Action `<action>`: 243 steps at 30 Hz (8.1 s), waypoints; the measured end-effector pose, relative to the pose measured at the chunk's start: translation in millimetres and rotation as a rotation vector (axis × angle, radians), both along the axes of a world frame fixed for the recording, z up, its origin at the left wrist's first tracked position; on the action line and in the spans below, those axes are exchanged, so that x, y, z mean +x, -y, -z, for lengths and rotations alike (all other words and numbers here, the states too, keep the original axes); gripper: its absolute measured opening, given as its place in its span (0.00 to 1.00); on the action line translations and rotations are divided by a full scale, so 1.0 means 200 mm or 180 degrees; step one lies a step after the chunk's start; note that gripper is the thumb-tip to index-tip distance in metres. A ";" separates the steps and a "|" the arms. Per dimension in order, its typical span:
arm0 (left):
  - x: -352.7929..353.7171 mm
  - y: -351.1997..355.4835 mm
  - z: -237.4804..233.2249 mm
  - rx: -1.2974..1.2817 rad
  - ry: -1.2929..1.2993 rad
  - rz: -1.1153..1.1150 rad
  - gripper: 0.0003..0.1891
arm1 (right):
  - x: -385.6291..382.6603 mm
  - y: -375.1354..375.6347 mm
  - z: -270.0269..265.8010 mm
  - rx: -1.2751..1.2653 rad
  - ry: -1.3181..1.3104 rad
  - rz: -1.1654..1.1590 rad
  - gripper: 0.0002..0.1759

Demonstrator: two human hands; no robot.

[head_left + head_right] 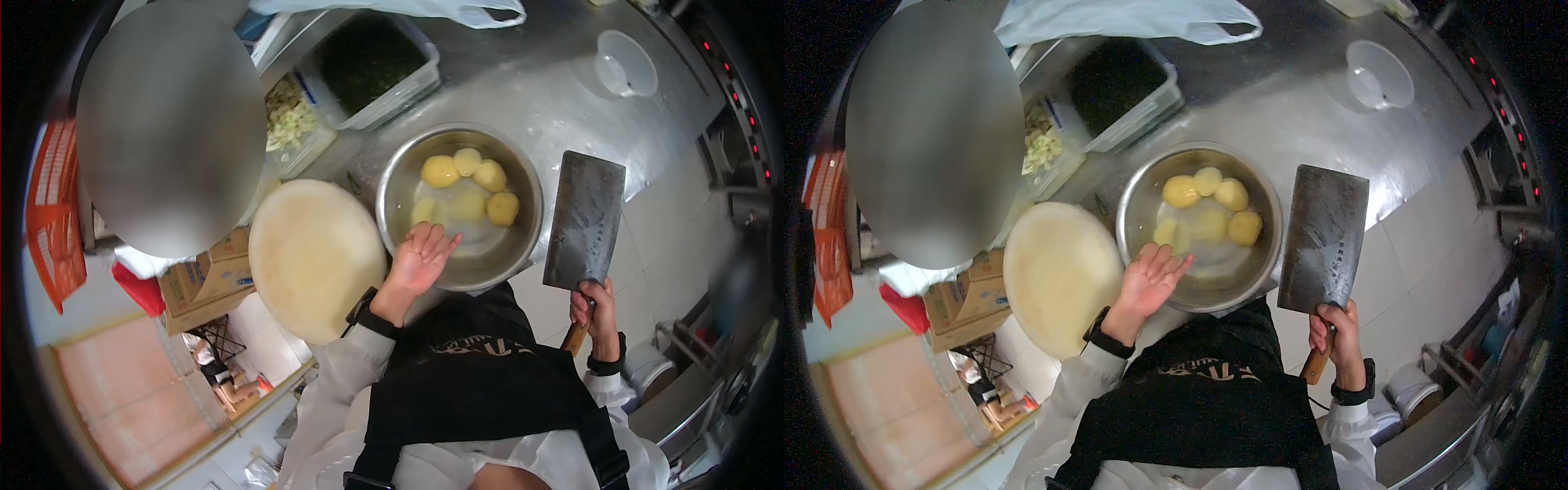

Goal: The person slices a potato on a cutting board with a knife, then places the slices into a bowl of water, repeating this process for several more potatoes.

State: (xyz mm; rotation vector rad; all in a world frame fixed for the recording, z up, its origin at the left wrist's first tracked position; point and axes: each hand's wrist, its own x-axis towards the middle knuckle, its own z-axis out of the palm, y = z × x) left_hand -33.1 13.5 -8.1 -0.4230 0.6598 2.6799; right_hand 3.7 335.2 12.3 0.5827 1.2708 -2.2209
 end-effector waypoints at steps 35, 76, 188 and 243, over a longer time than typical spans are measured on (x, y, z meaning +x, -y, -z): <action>0.05 0.11 -0.01 -0.3626 -0.0409 0.0705 0.34 | -0.05 0.16 0.01 0.0631 -0.0146 -0.0384 0.08; 1.04 0.98 0.02 -0.6248 -0.1143 -0.1348 0.19 | 0.08 1.70 -0.35 0.2797 -0.2375 -0.4692 0.35; 1.11 0.97 0.18 -0.6073 -0.1434 -0.1655 0.13 | 0.04 1.70 -0.37 0.2739 -0.2162 -0.5298 0.44; 0.83 1.01 -0.01 -0.5968 -0.1079 -0.1055 0.17 | 0.10 1.29 -0.27 0.2414 0.0218 -0.2227 0.05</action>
